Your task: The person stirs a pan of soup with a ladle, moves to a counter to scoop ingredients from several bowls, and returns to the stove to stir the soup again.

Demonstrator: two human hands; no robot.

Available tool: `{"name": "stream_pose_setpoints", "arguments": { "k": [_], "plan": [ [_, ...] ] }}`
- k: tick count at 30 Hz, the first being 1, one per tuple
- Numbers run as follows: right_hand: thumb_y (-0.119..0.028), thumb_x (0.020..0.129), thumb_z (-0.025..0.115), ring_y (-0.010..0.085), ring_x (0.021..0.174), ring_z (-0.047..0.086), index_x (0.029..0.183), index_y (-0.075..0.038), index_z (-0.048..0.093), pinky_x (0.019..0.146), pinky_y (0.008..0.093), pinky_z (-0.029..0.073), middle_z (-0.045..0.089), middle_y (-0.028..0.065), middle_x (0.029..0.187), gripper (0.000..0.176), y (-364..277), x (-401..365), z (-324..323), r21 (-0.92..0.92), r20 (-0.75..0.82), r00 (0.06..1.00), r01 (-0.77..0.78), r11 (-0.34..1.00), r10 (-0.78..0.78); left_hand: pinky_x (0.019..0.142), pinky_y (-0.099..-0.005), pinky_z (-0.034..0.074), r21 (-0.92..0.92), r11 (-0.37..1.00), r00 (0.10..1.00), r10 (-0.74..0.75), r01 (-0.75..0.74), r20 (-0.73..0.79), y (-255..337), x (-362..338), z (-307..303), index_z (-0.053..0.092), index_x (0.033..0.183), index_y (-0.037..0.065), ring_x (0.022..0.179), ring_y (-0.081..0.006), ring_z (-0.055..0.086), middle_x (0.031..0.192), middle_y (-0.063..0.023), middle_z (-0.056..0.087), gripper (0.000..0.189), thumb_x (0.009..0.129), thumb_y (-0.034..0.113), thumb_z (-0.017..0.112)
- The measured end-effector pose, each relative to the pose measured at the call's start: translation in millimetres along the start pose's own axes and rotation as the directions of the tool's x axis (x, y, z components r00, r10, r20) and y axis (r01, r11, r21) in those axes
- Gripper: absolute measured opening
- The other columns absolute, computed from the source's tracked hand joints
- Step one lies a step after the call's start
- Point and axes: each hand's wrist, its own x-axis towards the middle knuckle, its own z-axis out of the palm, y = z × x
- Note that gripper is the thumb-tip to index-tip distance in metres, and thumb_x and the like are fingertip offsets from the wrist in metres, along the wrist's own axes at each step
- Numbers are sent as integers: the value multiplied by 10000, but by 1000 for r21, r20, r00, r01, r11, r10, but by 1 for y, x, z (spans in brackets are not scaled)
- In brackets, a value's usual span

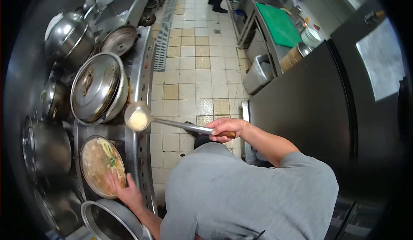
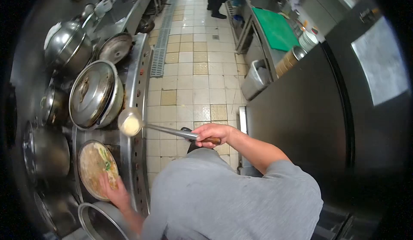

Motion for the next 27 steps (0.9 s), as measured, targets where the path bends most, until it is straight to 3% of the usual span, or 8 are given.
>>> {"name": "stream_pose_setpoints", "arguments": {
  "k": [6,10,13,15,17,21,24,27],
  "plan": [
    [-160,1009,561,50,564,453,1354,-3,524,460,214,373,613,23,889,381,44,-64,-62,107,-281,909,347,932,-306,1228,-484,251,-91,989,960,132,-112,245,43,-13,39,539,1448,41,1498,-394,320,1576,-209,427,676,820,107,780],
    [-184,1014,540,38,569,388,1352,-2,518,489,205,351,560,0,903,384,49,-100,-154,283,-458,736,653,703,-499,1231,-461,268,-61,995,892,96,-78,442,67,-19,52,496,1490,67,1501,-383,319,1578,-205,423,756,803,117,808],
    [-190,1000,531,61,578,410,1325,71,484,503,223,374,527,15,869,420,30,-130,-240,433,-491,587,805,405,-644,1231,-441,281,-15,999,838,38,-35,544,71,-20,64,469,1515,85,1505,-374,315,1588,-206,406,790,805,130,813],
    [-183,971,521,91,567,451,1248,83,490,497,241,383,494,24,785,385,6,-143,-272,487,-568,500,845,223,-654,1228,-437,288,-20,1000,770,9,4,638,74,-19,76,439,1535,89,1508,-379,308,1601,-211,383,814,813,148,811],
    [-179,968,533,86,544,433,1256,84,522,478,235,381,451,-2,722,390,-13,-146,-304,441,-650,462,876,196,-604,1228,-435,289,28,999,736,-34,21,676,83,-19,87,420,1545,92,1508,-382,306,1608,-213,371,830,815,153,810],
    [-191,972,539,80,531,412,1215,66,544,468,232,353,439,-10,699,354,-41,-157,-330,558,-628,560,808,189,-541,1226,-436,294,69,997,682,-41,-15,730,96,-15,111,378,1565,90,1509,-380,304,1621,-215,343,862,821,174,806],
    [-229,993,540,80,507,385,1111,-30,564,450,246,304,426,-35,673,234,-49,-132,-320,553,-601,714,696,457,-359,1222,-433,303,78,996,704,-89,48,705,129,-14,117,389,1555,69,1503,-372,318,1616,-217,349,850,825,191,808],
    [-250,1011,529,89,486,336,952,-72,572,428,251,280,421,-38,629,193,-60,-82,-281,482,-668,738,529,698,-97,1205,-417,336,85,995,742,-95,51,664,133,-15,131,436,1523,77,1471,-361,375,1577,-226,405,800,830,215,811]
  ]
}}
